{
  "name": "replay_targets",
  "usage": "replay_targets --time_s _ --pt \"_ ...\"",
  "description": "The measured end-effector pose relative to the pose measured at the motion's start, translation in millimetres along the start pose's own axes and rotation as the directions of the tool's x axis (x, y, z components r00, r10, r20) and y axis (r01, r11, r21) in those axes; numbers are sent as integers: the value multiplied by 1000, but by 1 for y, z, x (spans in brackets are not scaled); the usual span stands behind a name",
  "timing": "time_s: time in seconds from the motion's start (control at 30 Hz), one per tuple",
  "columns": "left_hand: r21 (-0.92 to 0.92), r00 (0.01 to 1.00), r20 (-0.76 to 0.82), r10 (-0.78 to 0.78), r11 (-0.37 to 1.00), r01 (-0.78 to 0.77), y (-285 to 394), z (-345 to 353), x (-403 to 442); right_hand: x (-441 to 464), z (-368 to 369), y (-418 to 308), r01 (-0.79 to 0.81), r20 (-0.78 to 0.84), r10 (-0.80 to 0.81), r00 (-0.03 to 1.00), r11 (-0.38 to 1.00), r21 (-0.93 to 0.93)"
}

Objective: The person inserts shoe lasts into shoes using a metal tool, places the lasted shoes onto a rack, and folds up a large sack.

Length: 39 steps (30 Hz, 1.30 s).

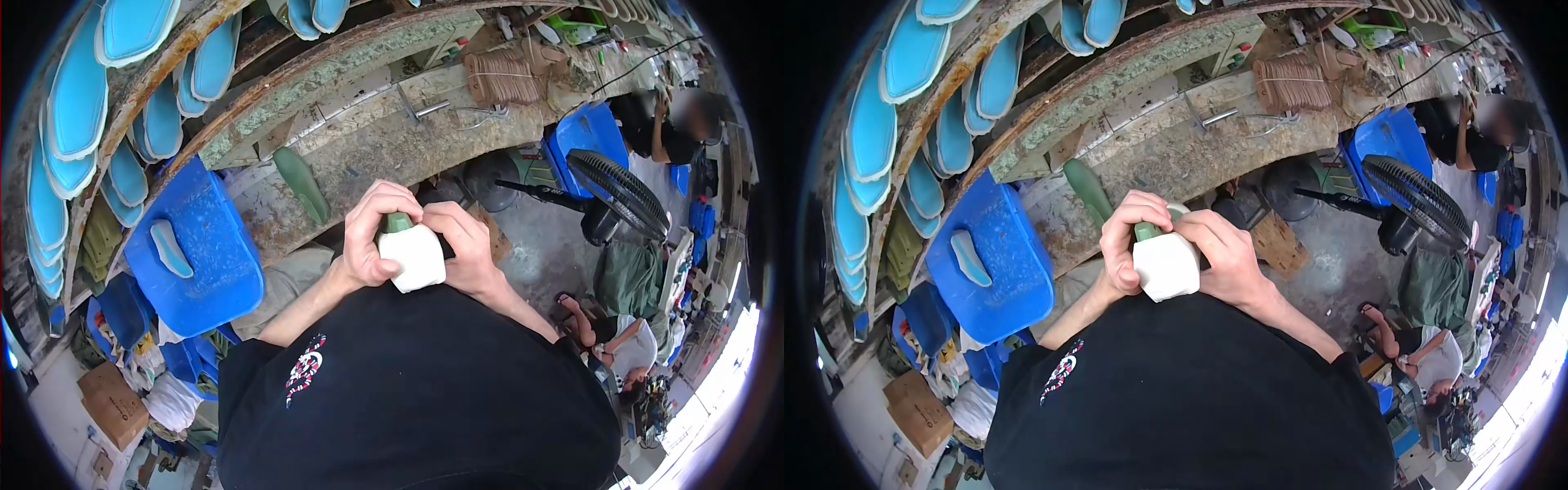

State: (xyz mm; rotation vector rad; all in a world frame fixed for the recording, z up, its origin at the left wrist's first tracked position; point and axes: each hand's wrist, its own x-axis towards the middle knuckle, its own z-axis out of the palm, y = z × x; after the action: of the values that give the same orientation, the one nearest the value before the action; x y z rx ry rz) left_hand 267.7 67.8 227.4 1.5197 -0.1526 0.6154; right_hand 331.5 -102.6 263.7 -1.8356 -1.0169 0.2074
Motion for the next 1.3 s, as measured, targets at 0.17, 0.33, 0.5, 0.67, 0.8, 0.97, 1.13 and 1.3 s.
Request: replay_targets --time_s 0.17,0.33,0.5,0.67,0.8,0.97,1.13,1.3 --pt "-73 1000 -17 4 997 -5 6 -1 11 6 -3 -16 8 -25 -10 1000 996 -93" --pt "-93 997 61 -55 994 60 7 2 25 7 -5 -12 -50 -65 45 997 996 -76" --pt "-208 915 89 -393 892 402 -21 29 68 28 -43 23 -377 -131 455 881 841 388" --pt "150 766 423 -484 871 467 6 57 77 48 -125 63 -192 -317 611 725 622 759" --pt "265 865 314 -391 911 316 3 100 120 50 -166 81 -85 -289 516 807 586 806" --pt "312 907 46 -418 869 384 -83 142 198 34 -170 146 -166 -311 627 714 583 795" --pt "551 936 -264 -234 760 345 -214 135 344 20 -169 185 -286 -136 680 721 470 835" --pt "642 889 -455 -39 678 358 -259 118 308 10 -163 208 -415 -52 662 747 528 741"
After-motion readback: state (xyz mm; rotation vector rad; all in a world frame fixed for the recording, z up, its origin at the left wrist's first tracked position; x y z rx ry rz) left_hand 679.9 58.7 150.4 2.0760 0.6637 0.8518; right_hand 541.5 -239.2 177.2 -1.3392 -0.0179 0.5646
